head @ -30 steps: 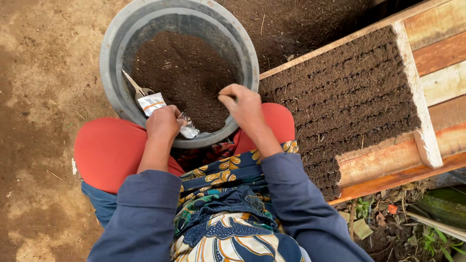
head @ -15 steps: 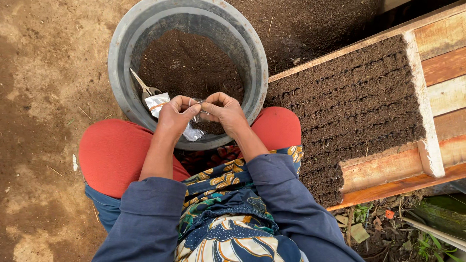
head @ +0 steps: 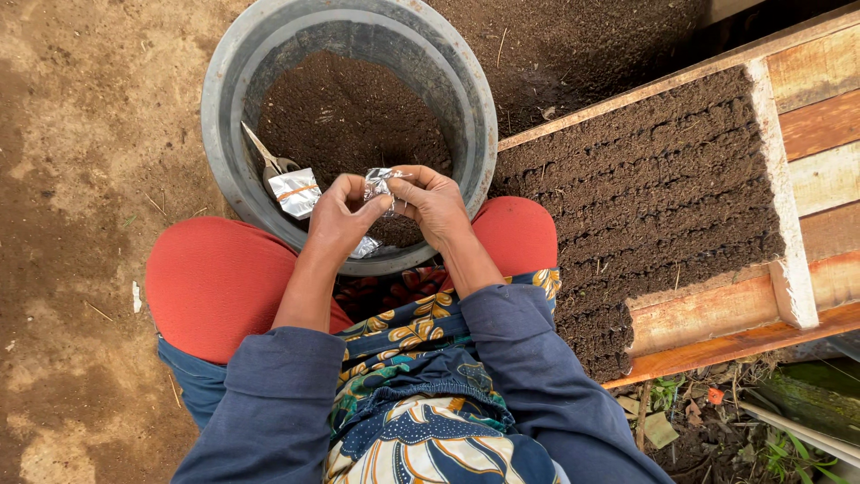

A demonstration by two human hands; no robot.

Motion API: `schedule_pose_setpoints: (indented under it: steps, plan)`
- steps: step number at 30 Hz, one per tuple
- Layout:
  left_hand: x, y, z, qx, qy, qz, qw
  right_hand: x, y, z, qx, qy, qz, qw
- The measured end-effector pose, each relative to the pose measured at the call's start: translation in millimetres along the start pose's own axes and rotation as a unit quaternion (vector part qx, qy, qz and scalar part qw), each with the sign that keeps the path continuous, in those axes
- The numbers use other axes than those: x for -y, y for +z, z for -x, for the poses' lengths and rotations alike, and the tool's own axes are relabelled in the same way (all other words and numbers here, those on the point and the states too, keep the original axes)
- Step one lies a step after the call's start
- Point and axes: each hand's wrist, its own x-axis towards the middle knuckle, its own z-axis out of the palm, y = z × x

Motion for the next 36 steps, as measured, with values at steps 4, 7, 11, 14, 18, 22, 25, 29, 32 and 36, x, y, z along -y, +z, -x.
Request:
schedule_pose_setpoints:
  steps: [4,7,11,14,18,22,25,29,32,36]
  plan:
    - [23,-4,-19,-0.036,0.052,-0.069,0.996,7,4,6,0.031,-0.014,0.043,0.998]
    - [19,-5,-17,-0.026,0.065,-0.08,0.994,7,7,7,0.026,-0.022,0.047,0.998]
    - [9,-6,-13,-0.005,0.087,-0.109,0.99,-9,-4,-4,0.018,-0.033,0.072,0.997]
    - [-11,-12,-5,-0.015,0.114,-0.149,0.982,-7,-4,-3,0.038,-0.063,0.148,0.986]
    - [-86,-21,25,0.009,0.211,-0.2,0.957,23,16,17,0.072,-0.301,0.443,0.842]
    - [-31,-32,1,0.067,0.157,-0.315,0.934,36,42,26,0.092,-0.331,0.58,0.739]
    - [20,-38,-17,0.023,0.037,-0.364,0.93,35,52,13,0.209,-0.372,0.567,0.704]
    - [-6,-47,-13,-0.063,0.057,-0.333,0.939,14,46,-44,0.194,-0.191,0.552,0.788]
    - [-15,-45,-16,-0.061,0.049,-0.304,0.949,-1,60,-45,0.135,-0.072,0.72,0.676]
    - [16,-34,-36,-0.039,0.043,-0.287,0.956,-72,15,-85,0.1,-0.079,0.712,0.691]
